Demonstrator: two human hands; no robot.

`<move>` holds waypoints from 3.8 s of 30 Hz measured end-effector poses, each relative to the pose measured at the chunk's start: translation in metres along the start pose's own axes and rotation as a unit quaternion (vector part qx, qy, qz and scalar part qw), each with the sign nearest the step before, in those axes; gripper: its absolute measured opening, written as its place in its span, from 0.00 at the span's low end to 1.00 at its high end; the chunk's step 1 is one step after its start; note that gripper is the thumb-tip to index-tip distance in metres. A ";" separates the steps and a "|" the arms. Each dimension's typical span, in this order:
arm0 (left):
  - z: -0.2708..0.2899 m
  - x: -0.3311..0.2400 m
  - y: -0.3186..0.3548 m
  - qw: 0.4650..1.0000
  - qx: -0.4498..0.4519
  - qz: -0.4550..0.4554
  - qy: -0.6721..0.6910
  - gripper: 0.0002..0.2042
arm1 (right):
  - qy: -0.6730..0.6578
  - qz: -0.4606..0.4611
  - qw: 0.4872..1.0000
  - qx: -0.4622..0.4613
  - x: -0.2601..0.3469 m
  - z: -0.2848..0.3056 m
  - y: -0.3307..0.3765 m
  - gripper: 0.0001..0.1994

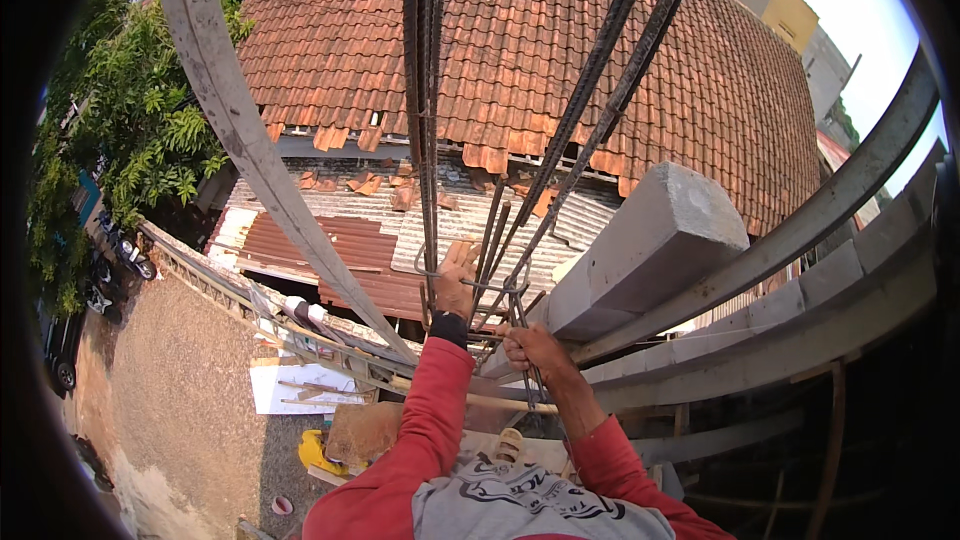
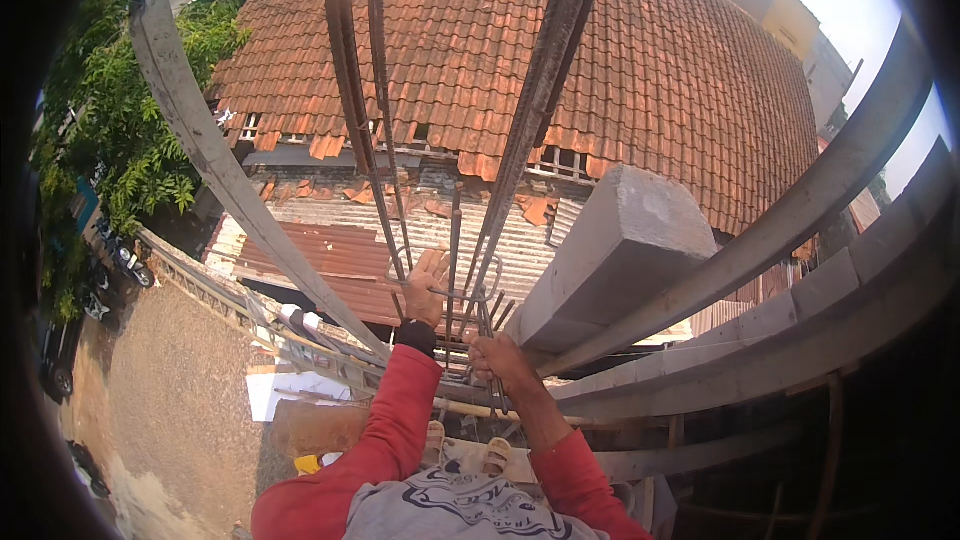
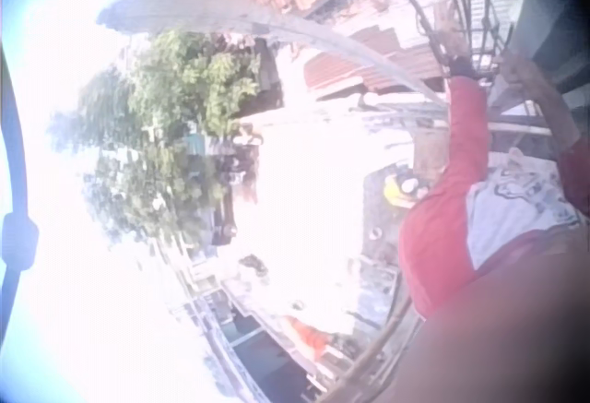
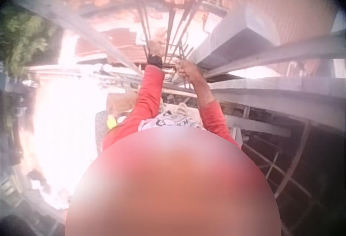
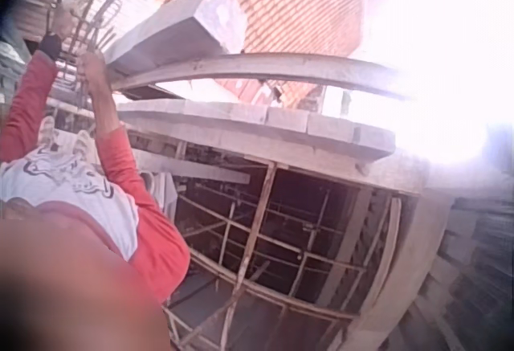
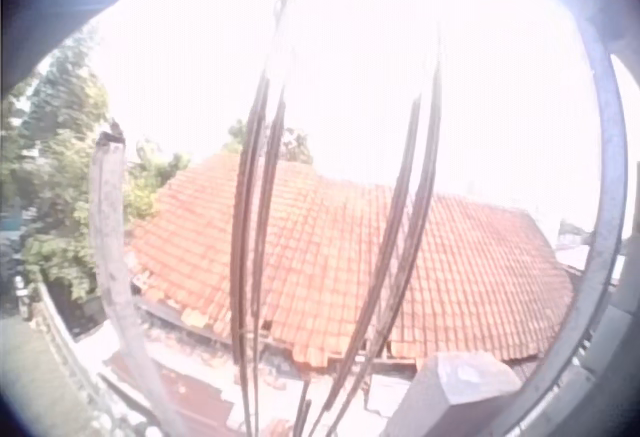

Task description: The person uses a rebar tying tool to twist wire ties around intersections of vertical and horizontal steel bars, securing a rebar cage. The person repeatedly positions the tool, twists the wire, and moves to the next intersection along the cage.

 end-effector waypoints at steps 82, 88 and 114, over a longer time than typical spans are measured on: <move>0.056 -0.147 0.015 0.800 -0.006 0.136 -0.585 0.16 | -0.152 0.035 0.987 -0.026 -0.081 -0.082 -0.067 0.03; 0.052 -0.131 0.000 0.833 0.002 0.099 -0.544 0.18 | -0.090 0.225 0.970 -0.007 -0.015 -0.091 -0.083 0.06; 0.018 -0.137 0.009 0.892 0.005 0.154 -0.425 0.19 | -0.138 0.236 0.961 0.047 -0.012 -0.099 -0.090 0.04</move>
Point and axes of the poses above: each hand's wrist, its own y-axis away from the middle knuckle, its own z-axis out of the back of the hand, x = y × z, the point moved 8 cm from there along -y, towards the middle knuckle, and after that the axes turned 1 degree about x, right-handed, at the moved point
